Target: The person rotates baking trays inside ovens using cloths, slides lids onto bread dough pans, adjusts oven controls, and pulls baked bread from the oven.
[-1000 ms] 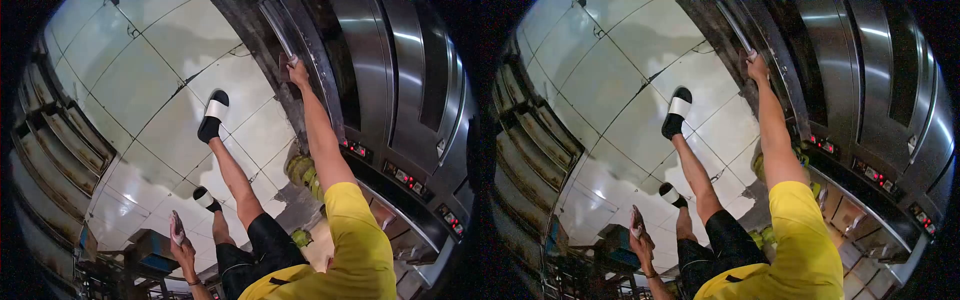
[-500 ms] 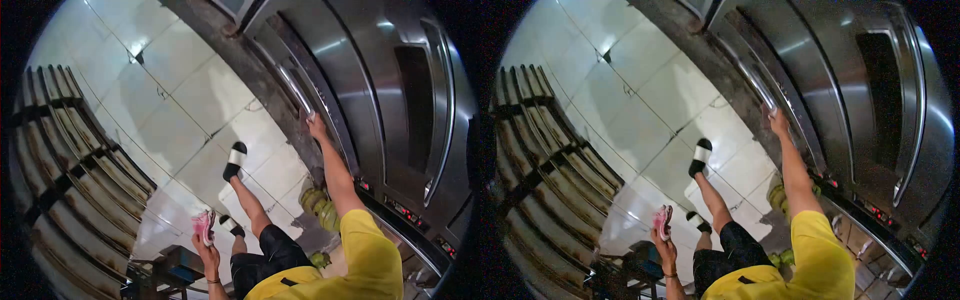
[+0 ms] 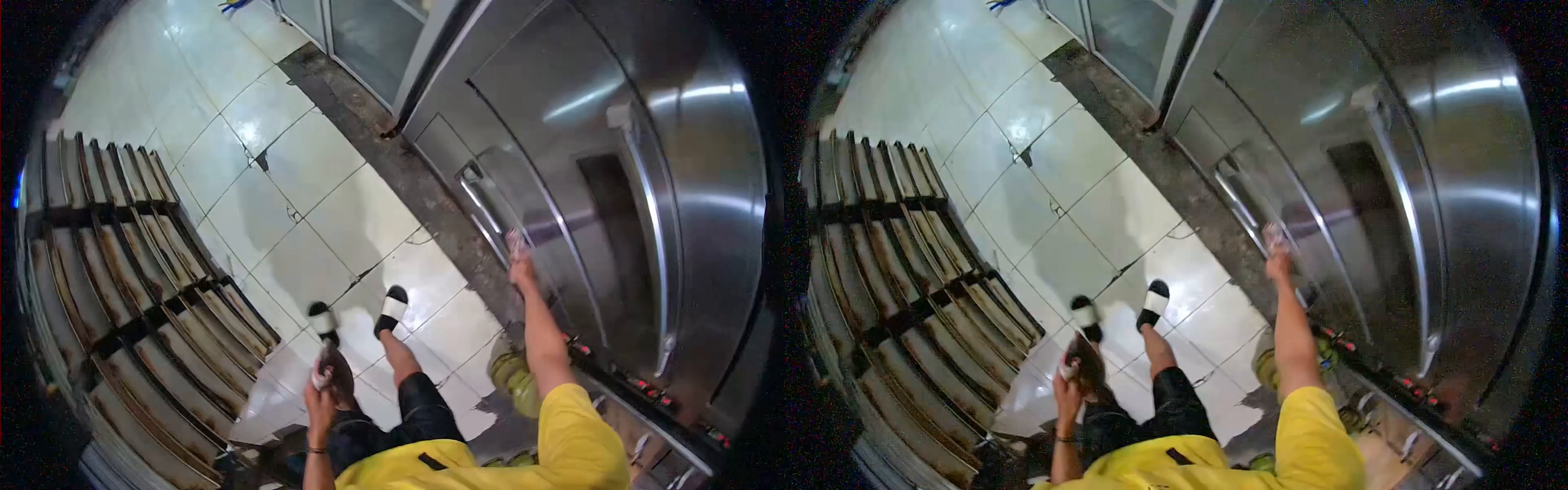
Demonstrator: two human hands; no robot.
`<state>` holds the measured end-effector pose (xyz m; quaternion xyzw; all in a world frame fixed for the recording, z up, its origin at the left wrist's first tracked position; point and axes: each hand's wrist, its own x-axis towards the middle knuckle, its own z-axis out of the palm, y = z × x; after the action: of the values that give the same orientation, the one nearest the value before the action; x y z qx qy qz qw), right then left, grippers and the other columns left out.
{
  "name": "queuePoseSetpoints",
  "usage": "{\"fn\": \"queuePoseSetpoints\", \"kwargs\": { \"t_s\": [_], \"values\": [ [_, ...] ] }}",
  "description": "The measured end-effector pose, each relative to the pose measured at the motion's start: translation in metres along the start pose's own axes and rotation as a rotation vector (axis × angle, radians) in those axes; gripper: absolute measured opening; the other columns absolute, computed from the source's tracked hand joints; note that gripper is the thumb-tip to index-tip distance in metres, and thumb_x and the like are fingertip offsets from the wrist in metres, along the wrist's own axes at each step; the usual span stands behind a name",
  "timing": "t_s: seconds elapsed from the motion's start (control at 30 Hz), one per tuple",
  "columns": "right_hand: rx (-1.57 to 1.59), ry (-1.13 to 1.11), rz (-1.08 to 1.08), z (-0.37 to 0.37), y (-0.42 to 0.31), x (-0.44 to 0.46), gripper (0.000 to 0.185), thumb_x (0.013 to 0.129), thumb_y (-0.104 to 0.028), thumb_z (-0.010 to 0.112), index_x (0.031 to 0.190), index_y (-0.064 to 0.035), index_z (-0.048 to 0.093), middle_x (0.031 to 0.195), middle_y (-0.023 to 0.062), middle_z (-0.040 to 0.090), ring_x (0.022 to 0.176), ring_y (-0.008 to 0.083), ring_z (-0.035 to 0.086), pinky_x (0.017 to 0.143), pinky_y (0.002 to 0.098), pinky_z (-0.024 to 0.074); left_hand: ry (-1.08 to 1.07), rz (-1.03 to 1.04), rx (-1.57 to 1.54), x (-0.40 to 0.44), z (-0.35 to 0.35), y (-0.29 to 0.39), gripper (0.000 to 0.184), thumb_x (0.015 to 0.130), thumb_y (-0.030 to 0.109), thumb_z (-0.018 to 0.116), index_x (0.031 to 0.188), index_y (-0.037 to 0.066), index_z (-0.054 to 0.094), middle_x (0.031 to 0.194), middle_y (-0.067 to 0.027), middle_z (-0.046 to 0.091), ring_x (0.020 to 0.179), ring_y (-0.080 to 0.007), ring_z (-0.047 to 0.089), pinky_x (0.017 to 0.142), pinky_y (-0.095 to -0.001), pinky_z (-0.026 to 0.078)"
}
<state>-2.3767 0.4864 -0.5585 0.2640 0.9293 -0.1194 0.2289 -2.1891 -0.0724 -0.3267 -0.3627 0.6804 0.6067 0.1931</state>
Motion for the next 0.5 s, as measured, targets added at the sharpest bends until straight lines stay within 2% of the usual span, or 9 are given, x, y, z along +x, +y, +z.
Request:
{"fn": "queuePoseSetpoints", "kwargs": {
  "t_s": [0.07,0.13,0.17,0.23,0.3,0.37,0.43,0.47,0.5],
  "values": [
    [-0.014,0.152,-0.297,0.014,0.028,-0.011,0.036,0.095,-0.023,0.051,0.127,-0.0084,0.055,0.108,0.0224,0.065,0.102,0.0415,0.062,0.085,0.0475,0.0490,-0.013,0.035,0.009,0.006,-0.010,0.030,0.031,0.096,0.006,0.049,0.126,0.000,0.054,0.093,-0.0011,0.061,0.067,-0.0059,0.051,0.057,-0.0232,0.043],
    [0.114,0.170,-0.269,0.016,0.023,-0.033,0.032,0.095,-0.019,0.053,0.125,-0.0079,0.056,0.095,0.0140,0.067,0.082,0.0301,0.065,0.072,0.0413,0.0518,-0.104,0.150,-0.097,0.018,-0.023,0.052,0.034,0.099,0.009,0.052,0.132,0.000,0.049,0.103,-0.0021,0.062,0.078,-0.0060,0.054,0.066,-0.0237,0.047],
    [0.367,0.102,-0.147,-0.007,-0.006,-0.059,0.030,0.096,-0.017,0.055,0.124,-0.0078,0.057,0.089,0.0089,0.064,0.074,0.0227,0.062,0.064,0.0368,0.0500,-0.097,0.167,-0.115,0.024,-0.025,0.067,0.034,0.099,0.009,0.052,0.132,0.000,0.049,0.103,-0.0021,0.062,0.078,-0.0060,0.054,0.066,-0.0237,0.047],
    [0.892,-0.007,0.107,-0.065,-0.085,-0.141,0.026,0.096,-0.011,0.057,0.122,-0.0090,0.057,0.077,-0.0015,0.053,0.057,0.0087,0.050,0.049,0.0262,0.0431,-0.226,0.041,-0.540,0.035,-0.038,0.090,0.038,0.100,0.010,0.052,0.136,0.001,0.044,0.114,-0.0022,0.060,0.093,-0.0064,0.055,0.080,-0.0233,0.047],
    [1.106,-0.036,0.094,-0.113,-0.136,-0.205,0.026,0.096,-0.009,0.058,0.121,-0.0043,0.057,0.076,-0.0004,0.055,0.059,0.0118,0.054,0.051,0.0286,0.0454,-0.191,0.099,-0.636,0.047,-0.051,0.110,0.029,0.100,0.023,0.055,0.123,0.005,0.054,0.112,-0.0035,0.060,0.092,-0.0136,0.061,0.079,-0.0283,0.051],
    [1.247,-0.112,0.067,-0.136,-0.186,-0.250,0.027,0.095,-0.008,0.059,0.121,-0.0030,0.057,0.077,-0.0004,0.056,0.062,0.0122,0.056,0.053,0.0299,0.0473,-0.409,0.042,-0.837,0.049,-0.078,0.179,0.026,0.101,0.020,0.054,0.123,0.008,0.052,0.096,0.0002,0.055,0.075,-0.0100,0.053,0.065,-0.0238,0.047],
    [1.636,-0.207,0.110,-0.154,-0.238,-0.288,0.024,0.095,-0.007,0.059,0.119,-0.0029,0.055,0.100,0.0055,0.061,0.080,0.0146,0.061,0.069,0.0301,0.0509,-0.469,-0.004,-0.912,0.047,-0.113,0.231,0.025,0.101,0.019,0.053,0.124,0.009,0.050,0.088,0.0021,0.051,0.066,-0.0084,0.048,0.058,-0.0220,0.044],
    [1.630,-0.217,0.095,-0.167,-0.266,-0.309,0.024,0.095,-0.007,0.059,0.119,-0.0029,0.055,0.100,0.0055,0.061,0.080,0.0146,0.061,0.069,0.0301,0.0509,-0.766,0.071,-1.093,0.048,-0.139,0.240,0.024,0.100,0.019,0.055,0.121,0.009,0.052,0.094,0.0008,0.055,0.081,-0.0083,0.052,0.070,-0.0239,0.047],
    [1.697,-0.301,0.057,-0.182,-0.300,-0.322,0.026,0.095,-0.007,0.060,0.120,-0.0039,0.055,0.106,0.0053,0.061,0.092,0.0167,0.060,0.078,0.0314,0.0498,-1.079,0.170,-1.250,0.057,-0.163,0.250,0.024,0.098,0.019,0.057,0.119,0.009,0.053,0.101,-0.0005,0.058,0.097,-0.0081,0.056,0.082,-0.0259,0.049]
  ]
}}
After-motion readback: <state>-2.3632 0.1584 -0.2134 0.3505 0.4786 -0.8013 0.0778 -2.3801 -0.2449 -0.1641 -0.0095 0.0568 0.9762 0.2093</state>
